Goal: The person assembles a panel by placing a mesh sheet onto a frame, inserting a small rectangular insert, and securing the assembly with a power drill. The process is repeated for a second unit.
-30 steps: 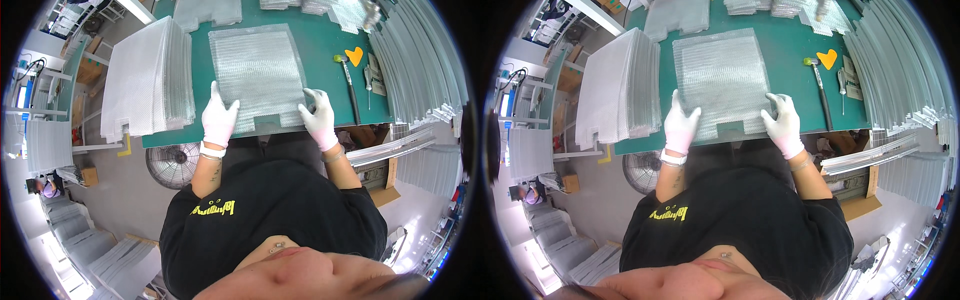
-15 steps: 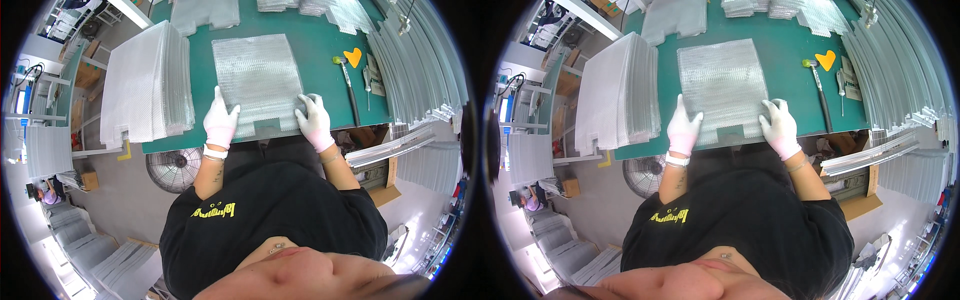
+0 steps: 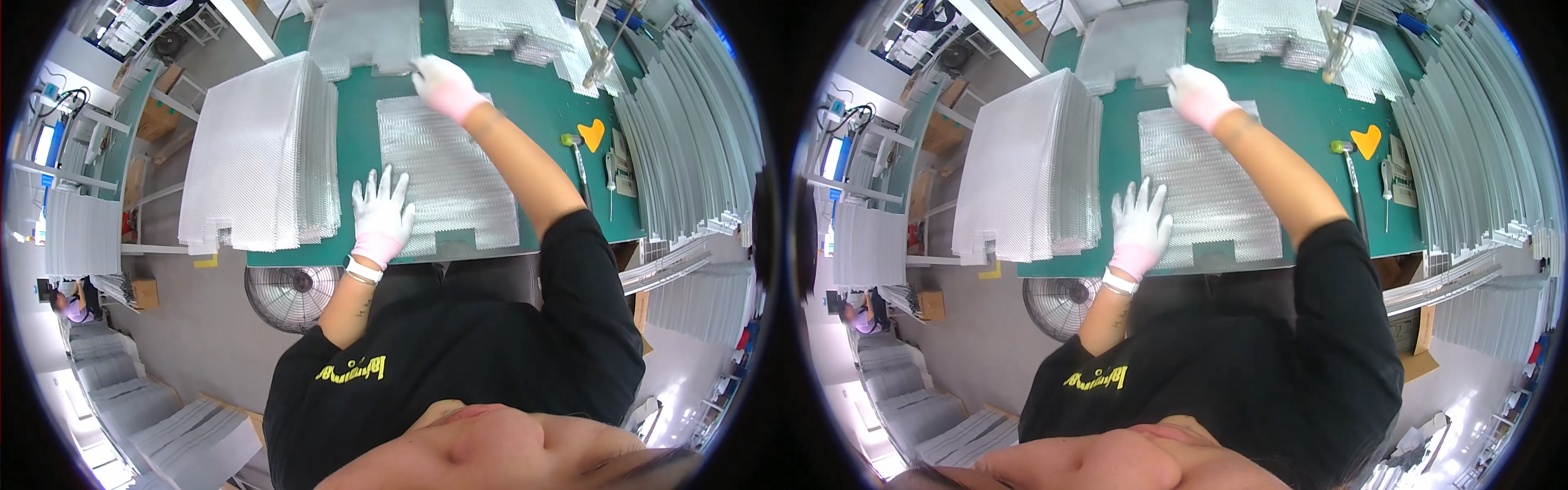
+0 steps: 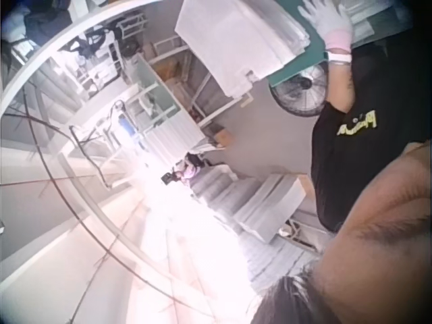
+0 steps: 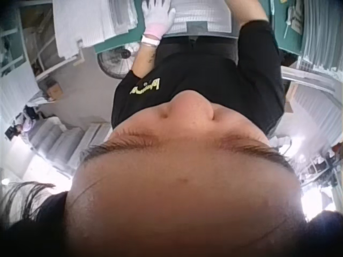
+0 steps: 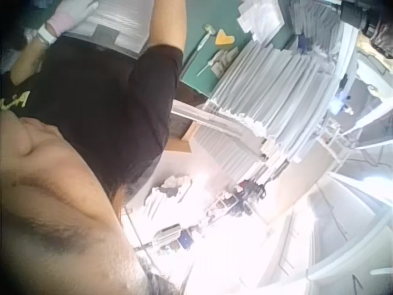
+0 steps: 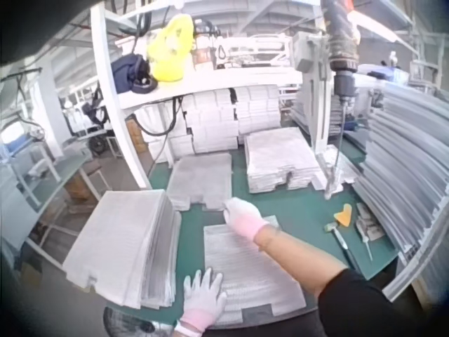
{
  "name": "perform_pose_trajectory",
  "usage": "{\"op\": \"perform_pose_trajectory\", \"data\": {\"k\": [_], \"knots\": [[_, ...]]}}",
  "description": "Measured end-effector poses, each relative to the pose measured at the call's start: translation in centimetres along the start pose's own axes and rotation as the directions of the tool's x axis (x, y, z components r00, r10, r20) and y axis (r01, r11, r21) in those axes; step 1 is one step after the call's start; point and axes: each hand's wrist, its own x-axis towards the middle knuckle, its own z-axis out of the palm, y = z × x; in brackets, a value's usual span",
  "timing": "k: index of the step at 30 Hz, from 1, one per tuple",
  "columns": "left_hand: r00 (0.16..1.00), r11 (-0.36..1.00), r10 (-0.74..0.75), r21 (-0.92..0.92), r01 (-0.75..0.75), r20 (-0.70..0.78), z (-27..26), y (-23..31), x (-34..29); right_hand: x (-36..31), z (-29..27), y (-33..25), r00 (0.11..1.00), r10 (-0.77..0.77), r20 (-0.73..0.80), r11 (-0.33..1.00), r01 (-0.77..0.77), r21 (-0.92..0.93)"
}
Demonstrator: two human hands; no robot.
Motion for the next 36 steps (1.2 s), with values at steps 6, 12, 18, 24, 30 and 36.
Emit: {"op": "perform_pose_trajectory", "data": {"k": [6, 12, 18, 24, 30, 36], "knots": [[1.0, 0.996, -0.006, -0.089, 0.007, 0.019, -0.9, 0.1, 0.0, 10.2, 6.4, -1.1, 0.795, 0.606, 0.019, 0.777, -0.587, -0.229], [0.999, 0.993, -0.033, -0.108, 0.037, 0.034, -1.2, 0.2, -0.3, 11.2, 5.6, -4.6, 0.734, 0.666, 0.133, 0.714, -0.575, -0.401], [1.0, 0.996, -0.016, -0.087, 0.017, 0.006, -0.9, 0.0, -0.3, 12.1, 4.3, -4.5, 0.799, 0.601, 0.013, 0.749, -0.557, -0.359], [1.0, 0.994, -0.02, -0.104, 0.018, -0.013, -0.8, 0.1, -0.2, 13.9, 1.2, -5.6, 0.685, 0.679, 0.264, 0.733, -0.615, -0.291], [1.0, 0.986, -0.012, -0.164, 0.011, -0.006, -1.4, 0.2, -0.2, 15.0, 3.8, -3.1, 0.638, 0.758, 0.135, 0.652, -0.742, -0.156], [1.0, 0.985, -0.011, -0.171, 0.011, 0.002, -1.4, 0.1, -0.2, 14.9, 6.5, -1.8, 0.609, 0.788, 0.092, 0.606, -0.742, -0.285]]}}
